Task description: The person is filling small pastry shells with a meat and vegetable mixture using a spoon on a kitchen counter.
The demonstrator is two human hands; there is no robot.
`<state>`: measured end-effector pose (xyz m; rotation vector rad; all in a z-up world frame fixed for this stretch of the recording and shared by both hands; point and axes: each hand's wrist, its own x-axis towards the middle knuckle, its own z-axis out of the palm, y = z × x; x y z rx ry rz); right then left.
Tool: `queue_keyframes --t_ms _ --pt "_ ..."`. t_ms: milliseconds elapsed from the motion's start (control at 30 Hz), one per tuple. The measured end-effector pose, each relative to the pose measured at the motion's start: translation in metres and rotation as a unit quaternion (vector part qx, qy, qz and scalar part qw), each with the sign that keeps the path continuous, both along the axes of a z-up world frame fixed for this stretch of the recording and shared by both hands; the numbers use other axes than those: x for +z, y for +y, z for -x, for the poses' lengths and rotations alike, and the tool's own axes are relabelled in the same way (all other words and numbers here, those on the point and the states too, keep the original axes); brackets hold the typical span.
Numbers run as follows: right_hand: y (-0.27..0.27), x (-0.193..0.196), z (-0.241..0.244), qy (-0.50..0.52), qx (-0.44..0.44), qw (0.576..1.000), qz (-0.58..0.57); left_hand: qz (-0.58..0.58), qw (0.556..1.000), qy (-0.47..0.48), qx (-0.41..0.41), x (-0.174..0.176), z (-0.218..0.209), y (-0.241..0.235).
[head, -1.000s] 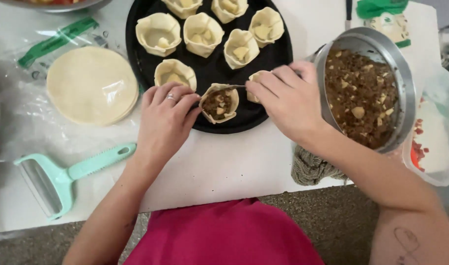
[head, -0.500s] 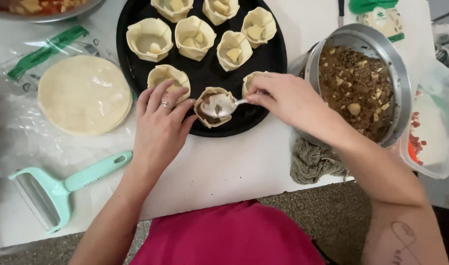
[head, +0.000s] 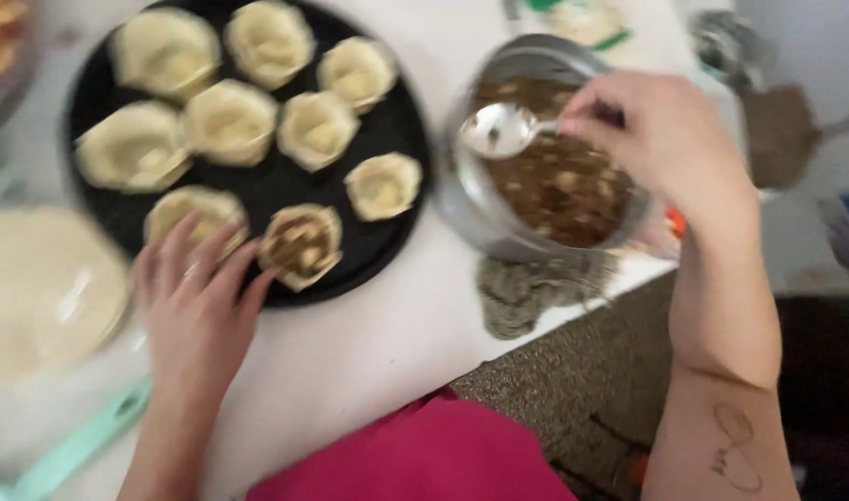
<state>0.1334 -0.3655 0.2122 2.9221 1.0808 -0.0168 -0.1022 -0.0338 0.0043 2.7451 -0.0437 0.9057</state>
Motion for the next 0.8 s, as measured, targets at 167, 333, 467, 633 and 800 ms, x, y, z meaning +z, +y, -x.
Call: queue_keyframes --t_ms 167,333,467,633,800 --pt "-0.086 -0.073 -0.080 -0.310 -0.066 0.891 0.326 -0.055 0.998 -0.006 0.034 -0.003 0.000 0.000" --pt "-0.069 -0.094 -0.065 -0.148 -0.033 0.985 0.082 -0.043 0.999 0.002 0.032 -0.009 0.001 0.003" --pt "-0.047 -0.065 -0.050 0.128 -0.229 0.963 0.058 -0.047 0.998 0.010 0.035 -0.008 0.002 0.003" --pt "-0.065 -0.064 -0.048 0.217 -0.324 0.919 -0.049 -0.051 0.998 0.011 0.036 -0.007 0.002 0.003" --pt "-0.081 -0.059 -0.039 0.222 -0.316 0.918 -0.094 -0.031 0.999 0.009 0.025 -0.008 0.003 0.001"
